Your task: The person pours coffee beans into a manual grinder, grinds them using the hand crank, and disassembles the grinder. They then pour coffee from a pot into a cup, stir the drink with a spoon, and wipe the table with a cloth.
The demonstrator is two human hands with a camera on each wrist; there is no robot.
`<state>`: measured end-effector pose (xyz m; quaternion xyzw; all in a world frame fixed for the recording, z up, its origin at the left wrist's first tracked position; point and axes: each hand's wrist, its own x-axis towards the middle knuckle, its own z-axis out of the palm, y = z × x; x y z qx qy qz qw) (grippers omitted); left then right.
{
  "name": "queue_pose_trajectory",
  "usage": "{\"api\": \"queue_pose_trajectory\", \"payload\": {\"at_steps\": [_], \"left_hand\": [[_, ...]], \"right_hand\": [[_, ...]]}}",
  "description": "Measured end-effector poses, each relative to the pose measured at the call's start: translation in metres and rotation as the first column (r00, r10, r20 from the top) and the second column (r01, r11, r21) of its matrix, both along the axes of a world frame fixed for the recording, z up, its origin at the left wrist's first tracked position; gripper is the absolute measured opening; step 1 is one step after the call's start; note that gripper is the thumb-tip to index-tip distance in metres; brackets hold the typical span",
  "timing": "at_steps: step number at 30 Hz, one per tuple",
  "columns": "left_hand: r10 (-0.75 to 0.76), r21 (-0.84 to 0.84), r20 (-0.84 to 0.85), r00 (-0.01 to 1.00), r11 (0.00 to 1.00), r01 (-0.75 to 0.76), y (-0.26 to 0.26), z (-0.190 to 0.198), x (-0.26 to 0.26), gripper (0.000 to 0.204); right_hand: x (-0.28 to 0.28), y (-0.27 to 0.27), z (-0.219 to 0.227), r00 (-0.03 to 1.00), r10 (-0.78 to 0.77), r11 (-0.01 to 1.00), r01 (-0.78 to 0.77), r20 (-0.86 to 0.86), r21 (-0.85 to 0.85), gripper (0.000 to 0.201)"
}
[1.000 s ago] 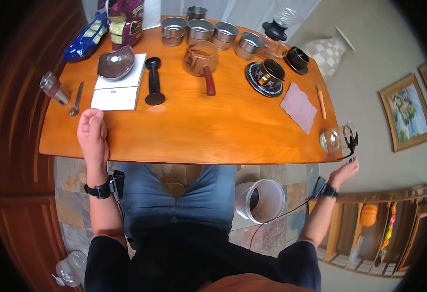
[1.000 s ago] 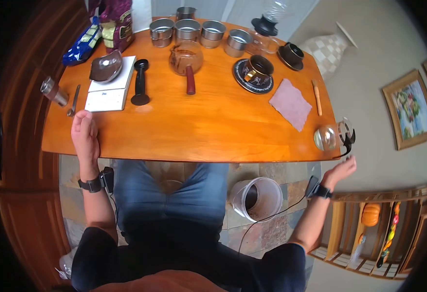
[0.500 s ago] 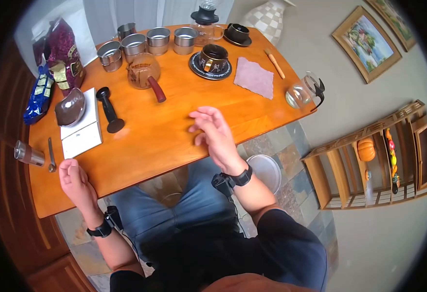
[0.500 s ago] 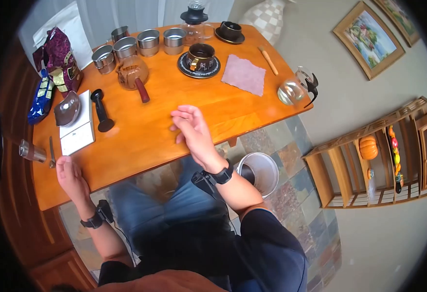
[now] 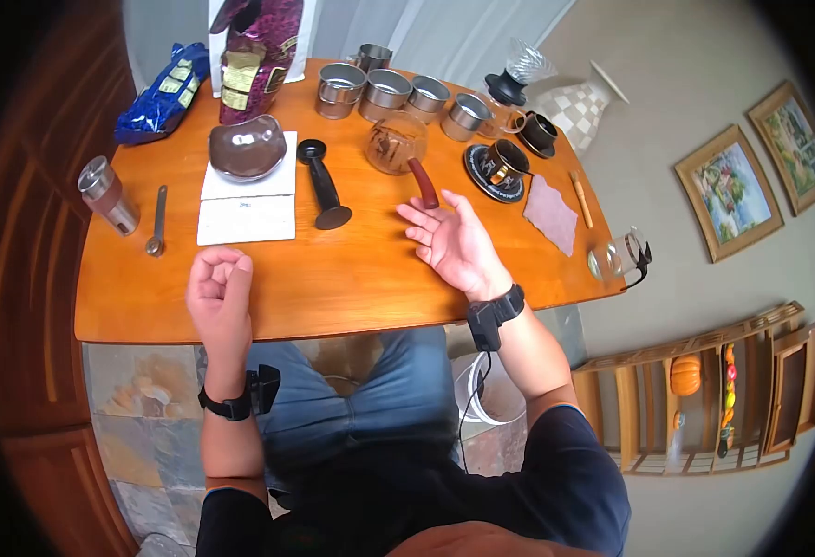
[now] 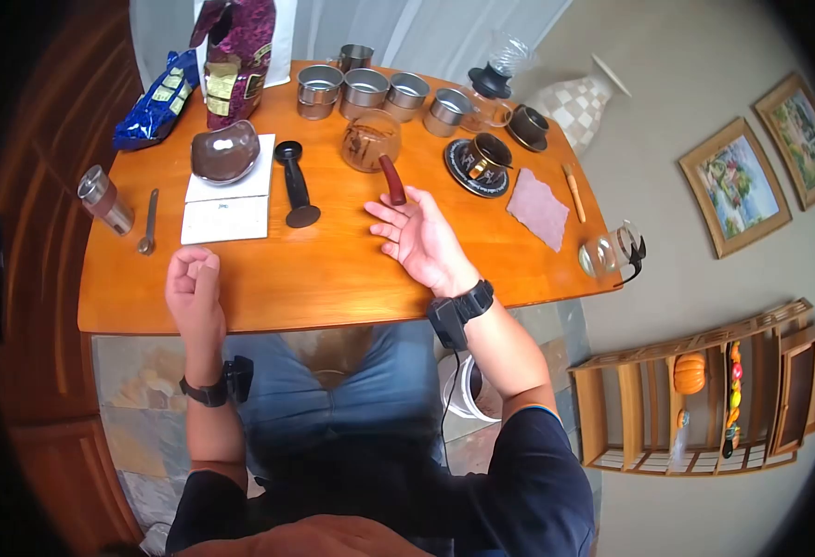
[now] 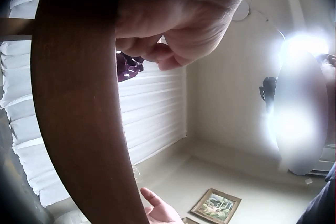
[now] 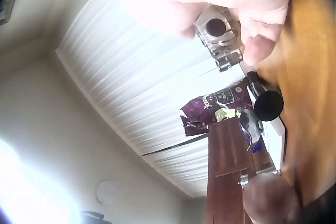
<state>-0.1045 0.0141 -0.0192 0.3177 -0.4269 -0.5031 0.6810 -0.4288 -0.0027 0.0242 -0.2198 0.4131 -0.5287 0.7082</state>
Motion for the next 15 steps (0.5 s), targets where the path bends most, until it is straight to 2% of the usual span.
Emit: {"api": "queue_pose_trajectory", "payload": {"at_steps": [3,13,15], "left_hand": [[-0.008,-0.007,-0.014,1.0,1.0,0.008,0.0,0.0,0.001,0.011],[-0.039,-0.003,-0.018,0.999,0.999,0.039,-0.001,-0.001,0.002,0.011],[-0.044,0.002,-0.014,0.999,0.999,0.044,-0.001,-0.001,0.002,0.01]], "right_hand": [[-0.003,-0.018,0.0,0.998,0.05,0.999,-0.05,-0.035,-0.008,0.04],[-0.003,-0.033,0.008,0.979,0.046,0.998,-0.036,-0.198,0.056,0.041],[-0.003,-0.034,0.008,0.985,0.041,0.997,-0.03,-0.168,0.066,0.04]]}}
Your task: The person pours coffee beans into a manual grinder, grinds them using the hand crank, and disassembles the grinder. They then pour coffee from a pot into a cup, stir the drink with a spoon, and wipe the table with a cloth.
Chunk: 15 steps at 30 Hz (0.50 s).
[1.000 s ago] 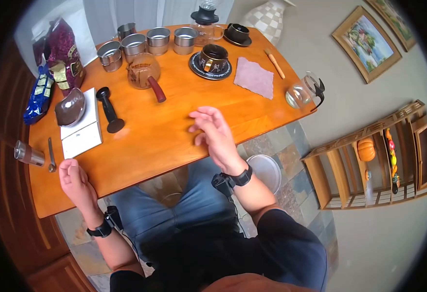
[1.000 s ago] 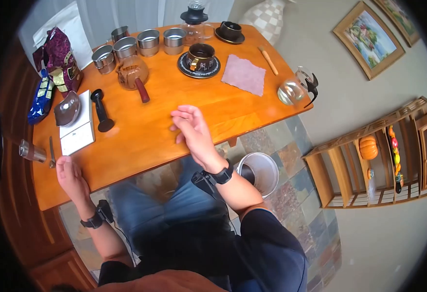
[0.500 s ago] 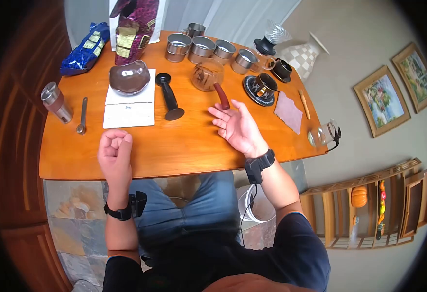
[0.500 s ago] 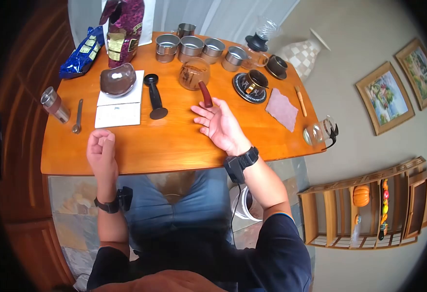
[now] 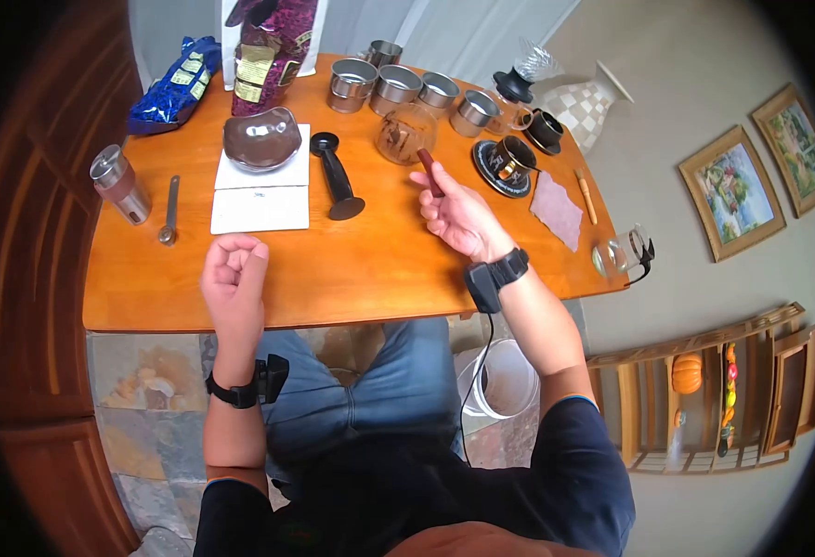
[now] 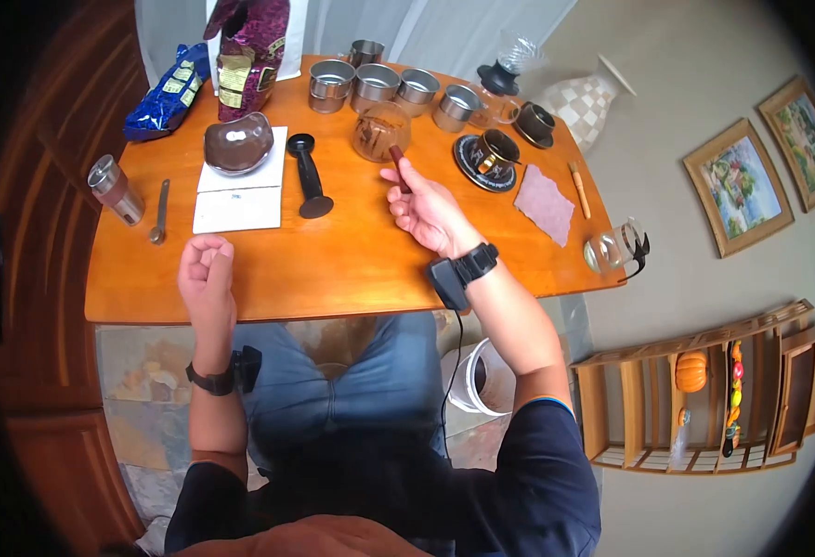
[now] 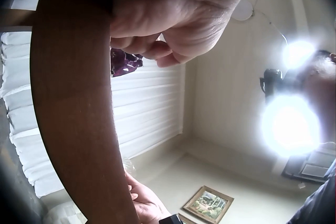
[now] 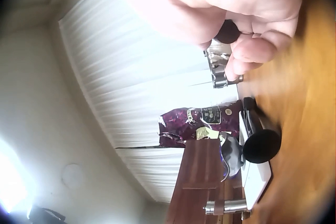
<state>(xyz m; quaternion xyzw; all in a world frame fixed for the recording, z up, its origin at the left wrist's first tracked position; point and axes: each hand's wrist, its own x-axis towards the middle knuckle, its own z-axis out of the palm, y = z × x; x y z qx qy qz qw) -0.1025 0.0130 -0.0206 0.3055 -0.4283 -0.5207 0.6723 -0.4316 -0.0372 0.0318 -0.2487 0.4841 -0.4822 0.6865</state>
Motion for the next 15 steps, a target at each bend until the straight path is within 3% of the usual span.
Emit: {"api": "queue_pose_trajectory", "payload": {"at_steps": [6,12,15], "left_hand": [[0.049,0.012,0.016,0.999,0.999,-0.049,-0.002,0.001,-0.003,0.008],[0.097,0.008,0.038,0.995,0.995,-0.097,-0.002,0.002,-0.002,0.006],[0.104,0.008,0.064,0.992,0.994,-0.105,-0.001,0.0,-0.001,0.006]], "right_hand": [[-0.007,0.029,0.0,0.996,0.038,0.994,-0.028,0.084,-0.109,0.029],[-0.007,0.138,-0.005,0.992,-0.119,0.975,0.126,0.048,-0.185,0.024],[-0.024,0.186,-0.022,0.985,-0.102,0.953,0.136,0.137,-0.271,0.025]]}}
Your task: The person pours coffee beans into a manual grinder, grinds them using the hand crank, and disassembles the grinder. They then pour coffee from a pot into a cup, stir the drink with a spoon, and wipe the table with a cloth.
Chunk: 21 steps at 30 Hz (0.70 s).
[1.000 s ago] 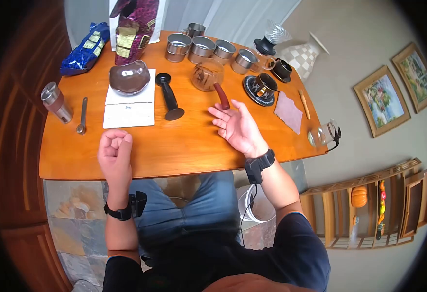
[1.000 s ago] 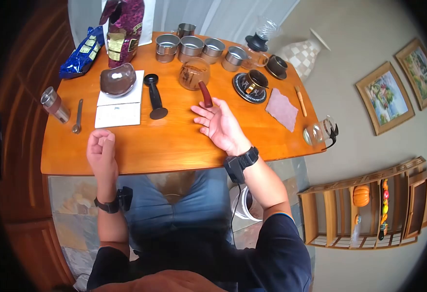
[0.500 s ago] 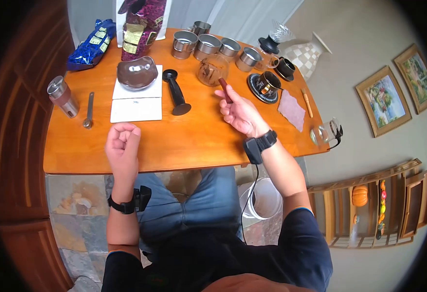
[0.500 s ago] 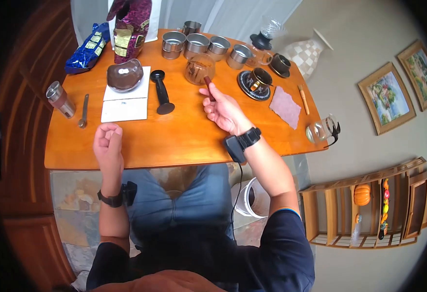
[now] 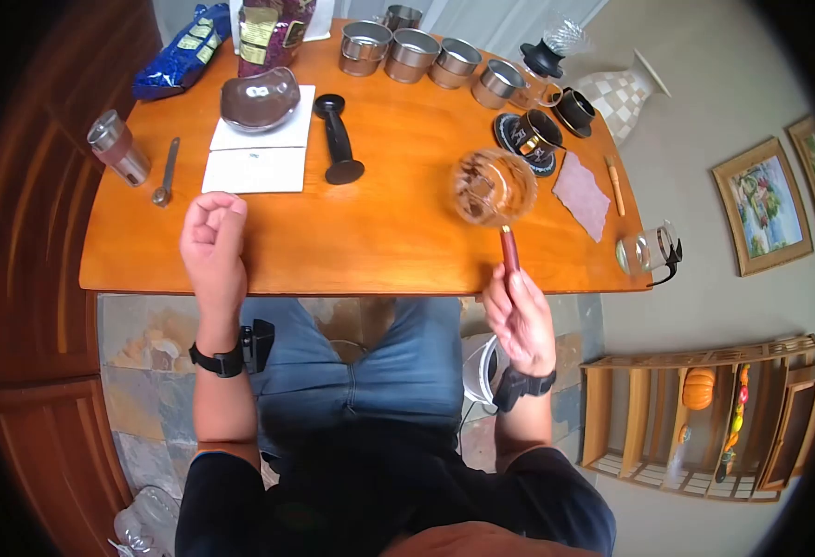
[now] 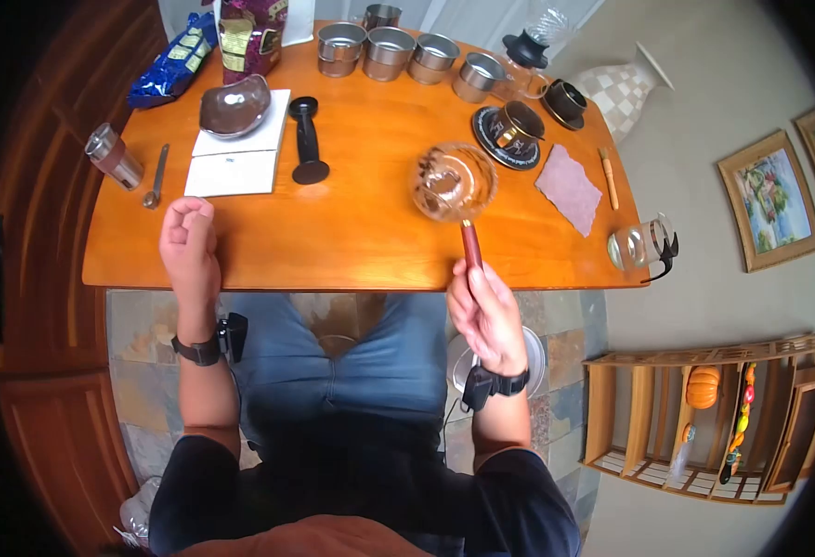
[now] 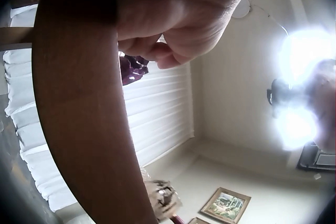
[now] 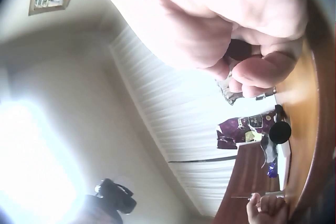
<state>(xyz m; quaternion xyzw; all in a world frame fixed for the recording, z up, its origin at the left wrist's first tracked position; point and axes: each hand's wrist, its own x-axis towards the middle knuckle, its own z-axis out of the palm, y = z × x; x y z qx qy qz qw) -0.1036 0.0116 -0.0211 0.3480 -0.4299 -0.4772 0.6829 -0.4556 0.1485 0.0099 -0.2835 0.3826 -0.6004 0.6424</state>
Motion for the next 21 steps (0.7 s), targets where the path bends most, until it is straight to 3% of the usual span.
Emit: {"api": "queue_pose_trajectory", "payload": {"at_steps": [7,9,11,13,21], "left_hand": [[0.071,-0.016,0.052,0.996,0.997,-0.07,-0.008,-0.006,-0.003,0.006],[0.118,-0.008,0.082,0.99,0.993,-0.118,-0.008,-0.007,-0.003,0.006],[0.113,-0.024,0.087,0.99,0.993,-0.112,-0.009,-0.007,-0.003,0.005],[0.126,-0.005,0.093,0.988,0.992,-0.126,-0.009,-0.006,-0.003,0.004],[0.139,-0.011,0.107,0.985,0.99,-0.138,-0.009,-0.006,-0.006,0.006]], "right_hand": [[-0.021,0.04,-0.008,0.996,-0.065,0.997,0.067,0.054,-0.048,0.031],[-0.024,0.034,-0.015,0.987,-0.096,0.995,0.093,-0.126,-0.034,0.028],[-0.026,0.027,-0.016,0.987,-0.078,0.997,0.074,-0.143,-0.031,0.023],[-0.023,0.018,-0.022,0.959,-0.082,0.994,0.061,-0.27,-0.086,0.022],[-0.037,0.028,-0.021,0.947,-0.125,0.992,0.118,-0.296,-0.04,0.031]]}}
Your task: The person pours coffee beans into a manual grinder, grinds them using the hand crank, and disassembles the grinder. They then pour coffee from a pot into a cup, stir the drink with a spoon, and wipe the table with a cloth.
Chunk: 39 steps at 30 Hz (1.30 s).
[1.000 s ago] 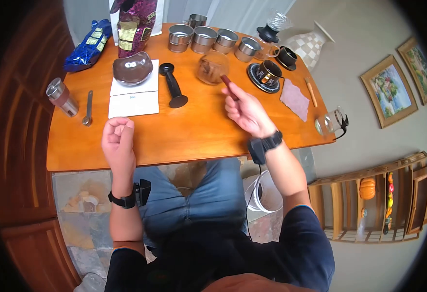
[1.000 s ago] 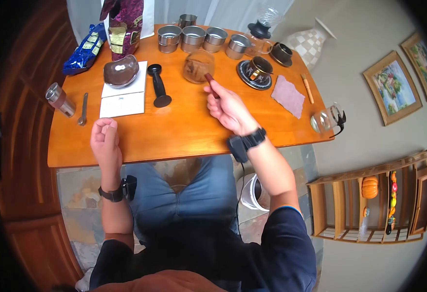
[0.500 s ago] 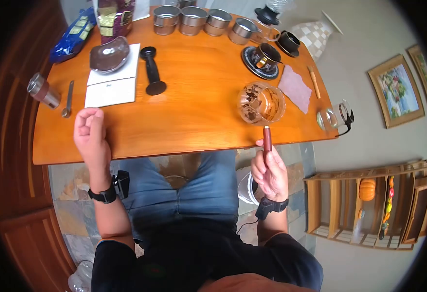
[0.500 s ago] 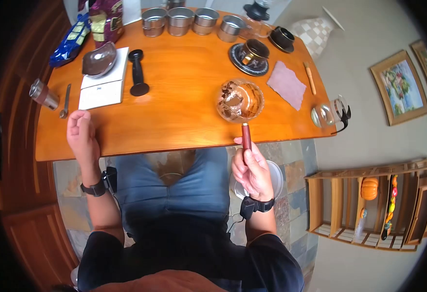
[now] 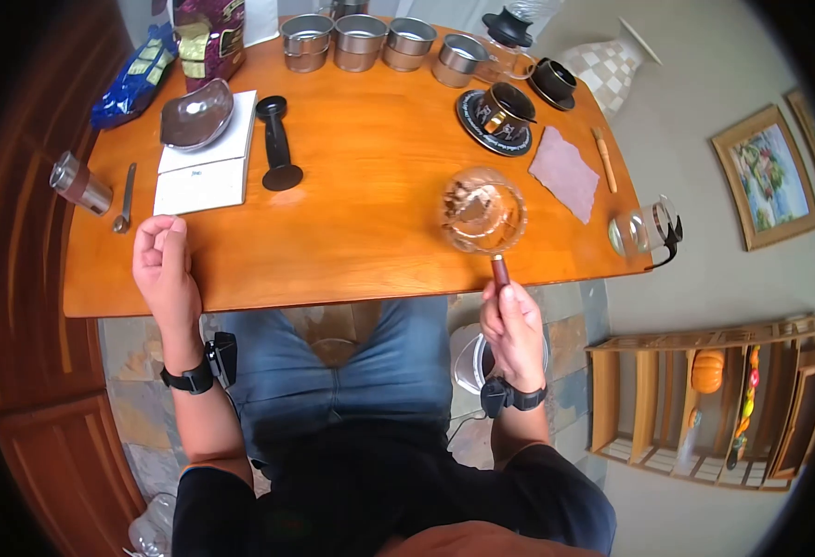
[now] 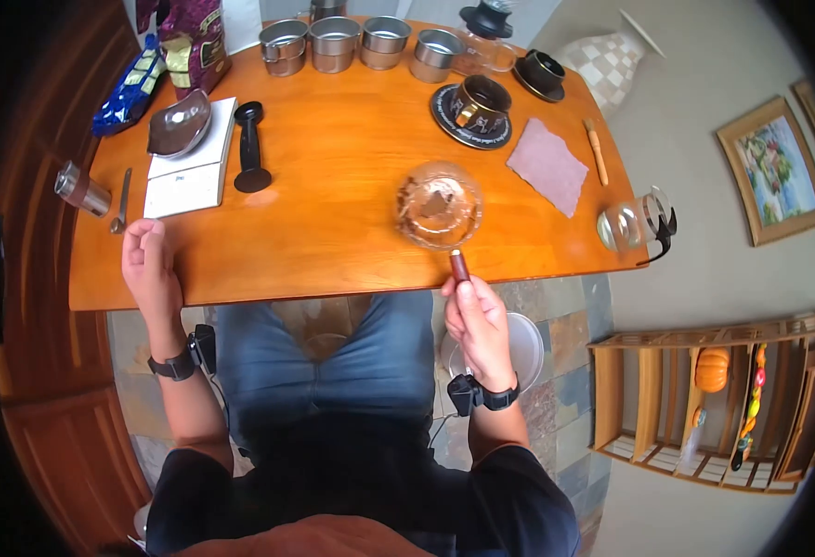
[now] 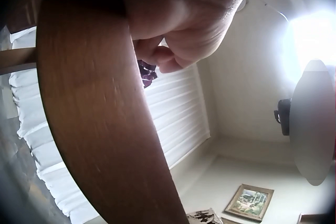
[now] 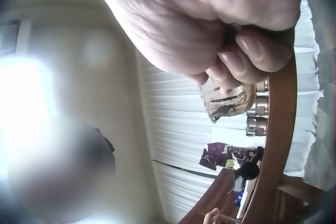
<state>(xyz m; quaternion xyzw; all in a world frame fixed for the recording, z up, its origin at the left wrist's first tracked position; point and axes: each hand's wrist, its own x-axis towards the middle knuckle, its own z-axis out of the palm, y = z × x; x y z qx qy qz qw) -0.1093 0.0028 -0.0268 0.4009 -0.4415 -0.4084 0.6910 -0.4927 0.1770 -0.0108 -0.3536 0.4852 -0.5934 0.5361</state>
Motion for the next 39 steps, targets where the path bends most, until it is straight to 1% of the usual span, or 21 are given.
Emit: {"api": "queue_pose_trajectory", "payload": {"at_steps": [2,4,6,8,11,12,14,16,18,20,22,24,26,28,29,30,34,36,37,38,39], "left_hand": [[0.009,0.006,0.017,1.0,1.0,-0.009,0.003,-0.001,0.0,0.006],[-0.006,0.01,0.025,1.0,1.0,0.006,0.0,-0.002,0.003,0.006],[-0.021,0.015,0.022,1.0,1.0,0.02,-0.002,-0.001,0.0,0.006],[-0.006,0.037,0.011,1.0,0.999,0.005,0.0,0.001,0.001,0.006],[0.027,0.052,0.024,0.999,0.998,-0.029,0.0,0.0,-0.001,0.005],[-0.006,0.041,0.061,0.998,0.999,0.003,0.0,-0.004,0.004,0.006],[0.025,0.044,0.079,0.997,0.999,-0.028,0.004,0.006,-0.004,0.006],[0.026,0.048,0.079,0.997,0.998,-0.03,0.007,0.003,0.0,0.005],[0.017,0.032,0.078,0.997,0.999,-0.02,0.004,0.003,-0.001,0.005],[0.029,0.028,0.043,0.999,0.999,-0.03,0.002,0.002,-0.002,0.005],[0.02,0.04,0.034,0.999,0.999,-0.021,0.002,0.004,-0.003,0.004],[0.01,0.036,0.029,1.0,0.999,-0.011,0.0,0.001,-0.005,0.005],[0.024,0.052,0.049,0.999,0.998,-0.027,0.002,0.002,-0.004,0.006],[-0.017,-0.001,0.061,0.998,1.0,0.017,0.003,0.004,-0.003,0.005],[0.0,-0.026,0.071,0.997,1.0,0.002,0.003,0.005,-0.005,0.005],[0.013,-0.023,0.066,0.998,1.0,-0.011,0.005,0.004,-0.003,0.005],[0.018,-0.009,0.021,1.0,1.0,-0.018,0.002,0.001,-0.005,0.005],[0.037,0.023,0.028,0.999,0.999,-0.038,0.001,0.0,-0.004,0.006],[0.023,0.009,0.04,0.999,1.0,-0.023,0.0,0.0,-0.003,0.006],[0.013,0.005,0.042,0.999,1.0,-0.013,0.0,0.0,-0.005,0.006],[0.015,0.018,0.039,0.999,1.0,-0.016,0.001,0.002,-0.007,0.006]], "right_hand": [[0.0,-0.004,0.007,0.999,-0.029,0.999,0.029,0.014,0.015,0.03],[0.005,-0.015,0.011,0.997,-0.073,0.997,0.073,0.026,-0.013,0.029],[0.017,-0.023,0.013,0.996,-0.016,0.997,0.022,0.091,-0.075,0.027],[0.026,-0.021,0.01,0.988,0.066,0.997,-0.059,0.141,-0.052,0.029],[0.027,-0.006,-0.001,0.981,0.134,0.991,-0.134,0.142,-0.01,0.029],[0.024,0.002,-0.002,0.987,0.093,0.994,-0.099,0.133,0.041,0.03],[0.01,0.013,-0.011,0.995,0.051,0.999,-0.051,0.086,-0.004,0.029],[-0.001,0.02,-0.008,0.996,-0.045,0.999,0.047,0.081,-0.024,0.03],[-0.009,0.016,-0.006,0.992,-0.077,0.994,0.084,0.101,-0.064,0.028],[-0.005,0.005,0.004,0.984,-0.165,0.984,0.169,0.07,-0.059,0.027],[0.005,-0.005,0.008,0.988,-0.132,0.988,0.138,0.076,-0.074,0.027],[0.012,-0.005,0.005,0.992,-0.046,0.997,0.054,0.119,-0.062,0.029],[0.017,0.001,0.003,0.995,-0.01,0.999,0.015,0.102,-0.041,0.03],[0.008,0.013,-0.006,0.997,-0.011,0.999,0.013,0.072,-0.034,0.031],[0.004,0.018,-0.007,0.996,-0.056,0.998,0.057,0.07,-0.011,0.031],[0.0,0.02,-0.009,0.995,-0.08,0.995,0.083,0.056,-0.047,0.031],[-0.021,0.012,0.006,0.984,-0.178,0.983,0.177,-0.015,-0.051,0.03],[-0.015,-0.002,0.017,0.97,-0.242,0.961,0.239,-0.009,-0.137,0.029],[-0.01,-0.008,0.019,0.976,-0.217,0.957,0.219,0.031,-0.189,0.026],[-0.006,-0.01,0.018,0.984,-0.164,0.964,0.176,0.073,-0.2,0.027],[0.001,-0.01,0.017,0.989,-0.13,0.973,0.141,0.068,-0.183,0.027]]}}
